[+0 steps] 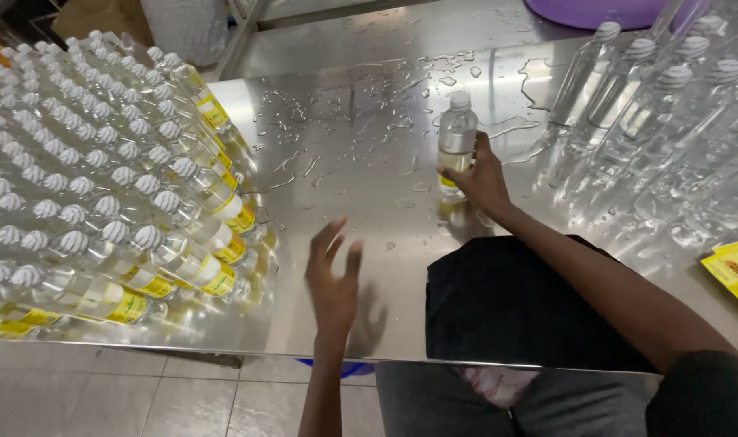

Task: Manually peeling adhesive labels and applying them to clear plastic bottles on a production table.

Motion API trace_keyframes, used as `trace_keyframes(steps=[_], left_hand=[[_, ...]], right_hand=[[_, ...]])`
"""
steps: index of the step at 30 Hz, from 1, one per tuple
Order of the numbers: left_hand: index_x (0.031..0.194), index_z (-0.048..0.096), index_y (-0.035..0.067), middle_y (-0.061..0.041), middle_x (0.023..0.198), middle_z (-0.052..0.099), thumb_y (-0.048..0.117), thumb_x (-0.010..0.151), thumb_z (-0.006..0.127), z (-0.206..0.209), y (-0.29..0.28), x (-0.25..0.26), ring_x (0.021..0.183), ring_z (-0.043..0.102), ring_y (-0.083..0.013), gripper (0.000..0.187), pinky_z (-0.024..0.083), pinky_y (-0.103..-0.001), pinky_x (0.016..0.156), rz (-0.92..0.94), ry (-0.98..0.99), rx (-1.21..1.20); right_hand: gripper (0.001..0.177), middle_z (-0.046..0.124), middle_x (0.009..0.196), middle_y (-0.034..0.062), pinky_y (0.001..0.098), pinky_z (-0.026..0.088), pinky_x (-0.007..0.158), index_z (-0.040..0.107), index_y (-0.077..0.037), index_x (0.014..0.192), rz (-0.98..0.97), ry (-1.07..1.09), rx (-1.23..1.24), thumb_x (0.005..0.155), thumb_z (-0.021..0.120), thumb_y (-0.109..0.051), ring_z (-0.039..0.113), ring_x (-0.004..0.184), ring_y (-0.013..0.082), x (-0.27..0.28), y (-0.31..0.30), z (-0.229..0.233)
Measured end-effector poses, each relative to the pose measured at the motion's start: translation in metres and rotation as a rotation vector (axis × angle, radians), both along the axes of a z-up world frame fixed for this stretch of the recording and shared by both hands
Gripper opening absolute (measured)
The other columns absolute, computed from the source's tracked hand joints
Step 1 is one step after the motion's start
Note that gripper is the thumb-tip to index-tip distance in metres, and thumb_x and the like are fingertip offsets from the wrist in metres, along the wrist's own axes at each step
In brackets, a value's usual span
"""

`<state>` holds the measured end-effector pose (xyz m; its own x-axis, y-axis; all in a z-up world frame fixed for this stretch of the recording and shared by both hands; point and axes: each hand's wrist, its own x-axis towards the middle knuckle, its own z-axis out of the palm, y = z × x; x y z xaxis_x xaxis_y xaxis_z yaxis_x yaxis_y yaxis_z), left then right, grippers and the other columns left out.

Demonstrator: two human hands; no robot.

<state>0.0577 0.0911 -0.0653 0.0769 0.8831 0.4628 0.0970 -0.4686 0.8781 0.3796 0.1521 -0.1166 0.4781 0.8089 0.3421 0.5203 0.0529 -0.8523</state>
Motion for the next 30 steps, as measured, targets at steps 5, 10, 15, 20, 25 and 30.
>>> trace_keyframes(steps=[5, 10, 15, 20, 25, 30], left_hand=[[0.158, 0.051, 0.009, -0.019, 0.155, 0.058, 0.026, 0.102, 0.083, 0.042, 0.087, 0.085, 0.150, 0.051, -0.0439, 0.067, 0.051, -0.059, 0.122, -0.205, 0.053, 0.248], [0.154, 0.055, 0.011, -0.012, 0.126, 0.069, 0.006, 0.102, 0.077, 0.033, 0.142, 0.082, 0.122, 0.072, -0.0298, 0.057, 0.061, -0.043, 0.108, -0.074, 0.013, 0.247], [0.147, 0.061, 0.009, -0.013, 0.132, 0.068, 0.010, 0.098, 0.083, 0.024, 0.154, 0.045, 0.127, 0.071, -0.0309, 0.053, 0.060, -0.039, 0.111, 0.059, -0.027, 0.227], [0.143, 0.062, 0.012, -0.011, 0.135, 0.070, 0.024, 0.100, 0.085, 0.008, 0.180, 0.019, 0.132, 0.070, -0.0317, 0.050, 0.054, -0.044, 0.121, 0.140, -0.124, 0.146], [0.148, 0.055, 0.013, -0.014, 0.145, 0.067, 0.026, 0.099, 0.087, 0.000, 0.201, -0.006, 0.142, 0.063, -0.0347, 0.060, 0.047, -0.049, 0.127, 0.163, -0.195, 0.140], [0.160, 0.041, 0.007, -0.028, 0.163, 0.046, 0.023, 0.101, 0.078, 0.018, 0.100, -0.020, 0.154, 0.044, -0.0499, 0.071, 0.039, -0.060, 0.130, 0.134, -0.160, -0.064]], right_hand=[[0.095, 0.064, 0.131, 0.0432, 0.0653, 0.060, 0.097, 0.039, 0.001, 0.156, 0.190, 0.004, -0.045, 0.084, 0.095, -0.025, 0.067, 0.117, 0.0632, -0.062, 0.014, -0.008], [0.100, 0.061, 0.136, 0.0456, 0.0635, 0.061, 0.101, 0.038, 0.004, 0.160, 0.339, 0.001, -0.027, 0.082, 0.095, -0.022, 0.063, 0.125, 0.0631, -0.111, 0.035, -0.010], [0.088, 0.064, 0.136, 0.0395, 0.0675, 0.058, 0.104, 0.042, -0.001, 0.156, 0.485, 0.028, 0.026, 0.085, 0.091, -0.014, 0.061, 0.127, 0.0633, -0.140, 0.067, -0.024], [0.087, 0.065, 0.135, 0.0367, 0.0679, 0.059, 0.102, 0.042, -0.004, 0.156, 0.548, 0.003, 0.062, 0.085, 0.092, -0.016, 0.062, 0.126, 0.0615, -0.178, 0.100, -0.014], [0.086, 0.066, 0.131, 0.0344, 0.0694, 0.058, 0.098, 0.043, -0.007, 0.156, 0.547, -0.041, 0.121, 0.086, 0.091, -0.014, 0.064, 0.121, 0.0610, -0.207, 0.152, -0.028], [0.078, 0.046, 0.147, 0.0317, 0.0645, 0.054, 0.112, 0.051, -0.007, 0.152, 0.454, 0.020, 0.138, 0.086, 0.090, -0.024, 0.058, 0.128, 0.0619, -0.253, 0.212, -0.024]])
